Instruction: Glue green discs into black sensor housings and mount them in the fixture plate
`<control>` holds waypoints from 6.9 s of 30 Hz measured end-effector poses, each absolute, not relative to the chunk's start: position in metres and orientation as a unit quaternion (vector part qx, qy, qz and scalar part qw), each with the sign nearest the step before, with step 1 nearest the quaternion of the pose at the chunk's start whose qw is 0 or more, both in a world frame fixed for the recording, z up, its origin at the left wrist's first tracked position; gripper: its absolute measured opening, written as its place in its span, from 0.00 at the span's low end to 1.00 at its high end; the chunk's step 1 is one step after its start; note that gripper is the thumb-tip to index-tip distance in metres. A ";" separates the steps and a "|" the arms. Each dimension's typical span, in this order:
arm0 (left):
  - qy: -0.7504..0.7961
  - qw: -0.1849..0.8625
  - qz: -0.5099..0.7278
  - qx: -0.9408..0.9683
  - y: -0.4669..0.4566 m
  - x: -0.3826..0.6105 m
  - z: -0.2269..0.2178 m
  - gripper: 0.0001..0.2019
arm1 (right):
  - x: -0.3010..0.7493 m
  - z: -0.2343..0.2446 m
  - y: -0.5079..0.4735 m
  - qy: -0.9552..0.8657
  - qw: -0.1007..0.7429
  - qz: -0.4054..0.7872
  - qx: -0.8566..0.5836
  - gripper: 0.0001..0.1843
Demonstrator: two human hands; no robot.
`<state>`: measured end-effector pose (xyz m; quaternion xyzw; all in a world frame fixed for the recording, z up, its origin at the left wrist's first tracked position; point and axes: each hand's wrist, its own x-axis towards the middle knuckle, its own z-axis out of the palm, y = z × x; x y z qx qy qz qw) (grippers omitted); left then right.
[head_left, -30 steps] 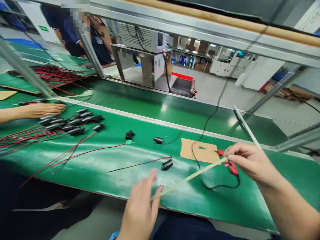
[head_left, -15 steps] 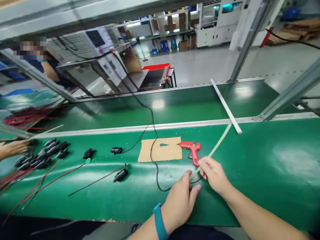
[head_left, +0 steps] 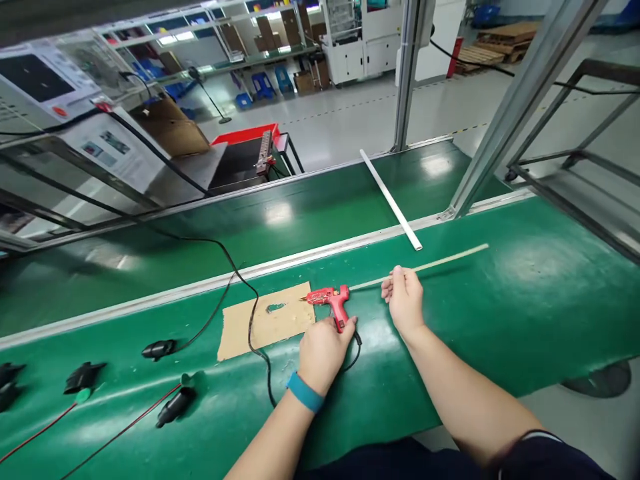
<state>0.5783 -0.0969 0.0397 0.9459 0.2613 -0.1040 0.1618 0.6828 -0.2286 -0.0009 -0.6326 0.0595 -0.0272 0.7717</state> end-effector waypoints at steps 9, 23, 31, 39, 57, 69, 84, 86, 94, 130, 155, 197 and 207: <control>0.253 0.182 -0.099 0.945 -0.095 0.574 0.040 0.18 | 0.688 -0.010 -0.226 0.056 0.784 0.002 -0.618 0.24; 0.260 0.207 -0.040 0.942 -0.094 0.573 0.029 0.20 | 0.682 0.001 -0.228 0.024 0.796 -0.002 -0.605 0.22; 0.252 0.212 -0.013 0.944 -0.093 0.568 0.024 0.19 | 0.683 0.004 -0.228 0.015 0.806 0.002 -0.591 0.22; 0.248 0.161 -0.007 0.955 -0.097 0.564 0.020 0.18 | 0.675 0.011 -0.234 -0.043 0.796 -0.016 -0.604 0.19; 0.232 0.172 0.012 0.957 -0.094 0.562 0.013 0.18 | 0.675 0.014 -0.233 -0.024 0.800 0.024 -0.599 0.20; 0.232 0.251 0.039 0.939 -0.094 0.562 0.013 0.17 | 0.665 0.011 -0.221 -0.036 0.784 0.098 -0.611 0.24; 0.133 0.435 0.082 0.887 -0.094 0.518 0.033 0.16 | 0.619 0.052 -0.180 -0.089 0.613 0.324 -0.714 0.25; 0.073 0.449 0.112 0.883 -0.077 0.498 0.038 0.13 | 0.621 0.063 -0.177 -0.092 0.600 0.328 -0.723 0.25; 0.221 0.220 0.228 0.922 0.087 0.372 0.047 0.11 | 0.619 0.072 -0.174 -0.095 0.576 0.407 -0.702 0.26; 0.275 0.852 0.053 0.442 0.055 0.402 0.033 0.22 | 0.552 0.120 -0.132 -0.242 0.448 0.434 -0.743 0.14; 0.294 0.830 0.043 0.472 0.045 0.405 0.046 0.26 | 0.549 0.123 -0.127 -0.408 0.289 0.318 -0.805 0.15; 0.285 0.688 0.103 0.659 0.040 0.394 0.044 0.21 | 0.540 0.130 -0.126 -0.411 0.282 0.331 -0.801 0.16; 0.301 0.813 0.077 0.492 0.047 0.395 0.039 0.23 | 0.565 0.104 -0.144 -0.181 0.553 0.499 -0.642 0.18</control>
